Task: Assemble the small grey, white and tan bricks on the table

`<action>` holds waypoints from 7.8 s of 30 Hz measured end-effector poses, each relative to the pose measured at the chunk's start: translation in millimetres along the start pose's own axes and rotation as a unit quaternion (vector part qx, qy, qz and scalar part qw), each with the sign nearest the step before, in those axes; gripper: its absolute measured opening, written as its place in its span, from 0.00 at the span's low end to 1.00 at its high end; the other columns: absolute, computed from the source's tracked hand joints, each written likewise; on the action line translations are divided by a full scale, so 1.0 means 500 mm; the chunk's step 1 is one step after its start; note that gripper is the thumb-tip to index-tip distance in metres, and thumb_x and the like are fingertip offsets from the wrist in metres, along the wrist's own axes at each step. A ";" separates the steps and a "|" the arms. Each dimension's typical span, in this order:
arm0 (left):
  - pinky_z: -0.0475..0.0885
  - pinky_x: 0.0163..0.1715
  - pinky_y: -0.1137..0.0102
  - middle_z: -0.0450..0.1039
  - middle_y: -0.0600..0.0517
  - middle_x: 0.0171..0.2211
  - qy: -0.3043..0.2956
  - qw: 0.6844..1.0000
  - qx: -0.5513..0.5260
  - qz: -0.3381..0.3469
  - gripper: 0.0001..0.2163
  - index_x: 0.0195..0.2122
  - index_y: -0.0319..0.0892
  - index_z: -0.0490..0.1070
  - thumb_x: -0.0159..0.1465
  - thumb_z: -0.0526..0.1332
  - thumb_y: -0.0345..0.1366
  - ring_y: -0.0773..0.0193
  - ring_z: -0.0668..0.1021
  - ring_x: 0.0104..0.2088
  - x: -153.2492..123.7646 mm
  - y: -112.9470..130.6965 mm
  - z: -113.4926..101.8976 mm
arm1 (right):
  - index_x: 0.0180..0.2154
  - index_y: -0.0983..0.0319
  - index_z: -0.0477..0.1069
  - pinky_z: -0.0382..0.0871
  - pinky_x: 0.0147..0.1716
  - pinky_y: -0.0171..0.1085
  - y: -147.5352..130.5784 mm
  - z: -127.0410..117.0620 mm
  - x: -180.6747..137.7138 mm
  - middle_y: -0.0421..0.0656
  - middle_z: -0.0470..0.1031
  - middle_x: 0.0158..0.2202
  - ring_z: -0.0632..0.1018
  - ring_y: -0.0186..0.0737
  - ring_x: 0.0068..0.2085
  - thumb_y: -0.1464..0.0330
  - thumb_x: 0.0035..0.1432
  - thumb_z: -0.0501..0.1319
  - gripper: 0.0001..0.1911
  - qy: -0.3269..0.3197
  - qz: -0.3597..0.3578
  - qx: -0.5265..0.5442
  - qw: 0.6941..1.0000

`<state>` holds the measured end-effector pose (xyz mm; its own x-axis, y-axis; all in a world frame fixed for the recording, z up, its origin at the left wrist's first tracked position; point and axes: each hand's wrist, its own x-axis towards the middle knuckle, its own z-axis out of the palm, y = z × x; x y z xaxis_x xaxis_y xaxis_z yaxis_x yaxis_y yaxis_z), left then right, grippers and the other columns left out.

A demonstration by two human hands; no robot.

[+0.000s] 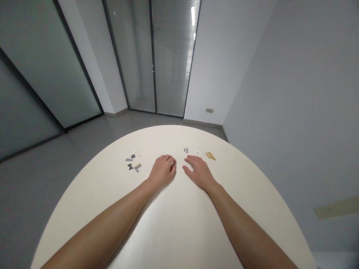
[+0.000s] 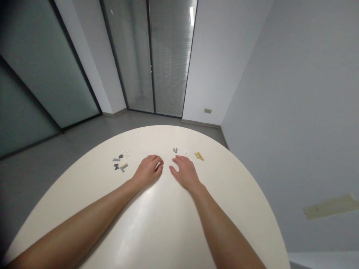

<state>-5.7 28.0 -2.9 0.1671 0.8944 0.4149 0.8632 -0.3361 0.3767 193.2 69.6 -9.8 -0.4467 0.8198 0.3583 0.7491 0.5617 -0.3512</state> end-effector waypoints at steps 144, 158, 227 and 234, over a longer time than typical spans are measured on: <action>0.69 0.39 0.64 0.79 0.49 0.37 -0.033 0.999 -0.034 0.010 0.12 0.41 0.43 0.75 0.70 0.53 0.41 0.58 0.77 0.38 0.007 -0.002 -0.016 | 0.40 0.56 0.76 0.67 0.41 0.39 -0.041 -0.022 -0.001 0.41 0.80 0.38 0.78 0.41 0.41 0.62 0.66 0.61 0.07 0.020 0.010 0.125 0.992; 0.67 0.39 0.66 0.79 0.49 0.36 -0.034 0.999 -0.037 0.018 0.11 0.42 0.43 0.75 0.70 0.53 0.39 0.59 0.77 0.37 0.006 0.000 -0.016 | 0.44 0.56 0.74 0.70 0.44 0.39 -0.035 -0.014 0.000 0.41 0.79 0.42 0.78 0.39 0.43 0.67 0.65 0.59 0.07 0.029 -0.008 0.170 0.985; 0.72 0.44 0.64 0.80 0.49 0.41 -0.012 0.999 -0.043 0.027 0.13 0.45 0.45 0.75 0.72 0.52 0.40 0.59 0.78 0.42 0.004 -0.001 -0.019 | 0.41 0.56 0.74 0.68 0.42 0.38 -0.037 -0.018 -0.001 0.42 0.80 0.39 0.78 0.41 0.42 0.61 0.69 0.57 0.10 0.021 -0.014 0.154 0.988; 0.71 0.44 0.65 0.80 0.50 0.41 -0.014 0.999 -0.034 0.023 0.12 0.45 0.45 0.74 0.72 0.52 0.40 0.59 0.79 0.42 0.004 -0.002 -0.016 | 0.41 0.57 0.73 0.67 0.41 0.38 -0.040 -0.020 0.000 0.41 0.80 0.39 0.78 0.41 0.41 0.61 0.68 0.57 0.09 0.021 -0.009 0.150 0.988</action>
<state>-10.0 27.8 4.3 0.2204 0.8849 0.4104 0.8203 -0.3958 0.4128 182.8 57.3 5.8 -0.4333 0.8075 0.4002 0.5599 0.5892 -0.5825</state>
